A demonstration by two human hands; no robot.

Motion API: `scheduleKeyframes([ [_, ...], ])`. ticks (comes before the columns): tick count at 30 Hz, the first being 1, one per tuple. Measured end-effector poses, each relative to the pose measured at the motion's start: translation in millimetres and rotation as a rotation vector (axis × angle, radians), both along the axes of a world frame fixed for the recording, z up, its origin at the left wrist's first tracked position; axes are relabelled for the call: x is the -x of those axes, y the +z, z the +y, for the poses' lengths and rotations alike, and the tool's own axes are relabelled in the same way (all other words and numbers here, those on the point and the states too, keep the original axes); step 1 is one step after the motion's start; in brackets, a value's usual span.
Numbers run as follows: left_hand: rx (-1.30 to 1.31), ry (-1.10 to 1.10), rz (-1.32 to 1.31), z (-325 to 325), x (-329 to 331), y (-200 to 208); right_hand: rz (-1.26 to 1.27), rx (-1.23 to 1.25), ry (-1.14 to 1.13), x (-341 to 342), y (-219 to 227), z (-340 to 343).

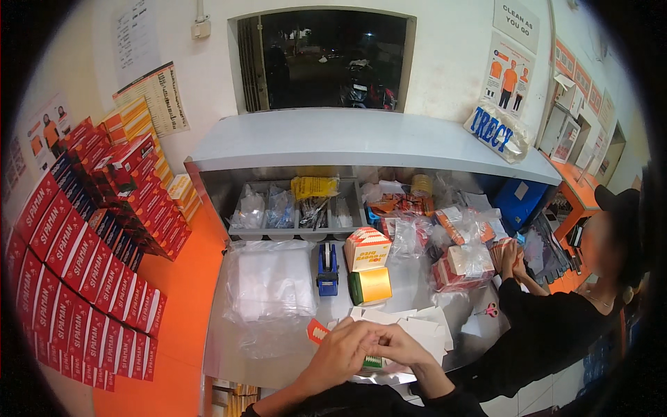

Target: The person assembles food boxes by hand, peeling and applying adhesive strips to secure the cardboard panels.

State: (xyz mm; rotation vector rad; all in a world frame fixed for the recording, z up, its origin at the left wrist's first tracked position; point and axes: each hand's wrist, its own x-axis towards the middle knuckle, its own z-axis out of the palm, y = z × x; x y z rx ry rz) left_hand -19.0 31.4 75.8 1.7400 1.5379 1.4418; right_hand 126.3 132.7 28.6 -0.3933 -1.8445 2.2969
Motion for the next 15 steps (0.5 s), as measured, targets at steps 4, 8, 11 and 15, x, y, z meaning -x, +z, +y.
scheduleKeyframes([
  [4, -0.295, 0.294, -0.096, 16, 6, -43, 0.152, -0.214, -0.183, 0, -4, -22],
  [8, -0.187, 0.141, -0.526, 14, 19, -59, 0.333, -0.236, -0.299, -11, -7, -8],
  [11, -0.023, 0.162, -0.266, -3, 22, -49, 0.521, 0.361, -0.460, -7, -11, 9],
  [15, 0.006, 0.292, -0.018, -8, 22, -41, 0.167, -1.102, -0.989, 6, 14, 8],
])
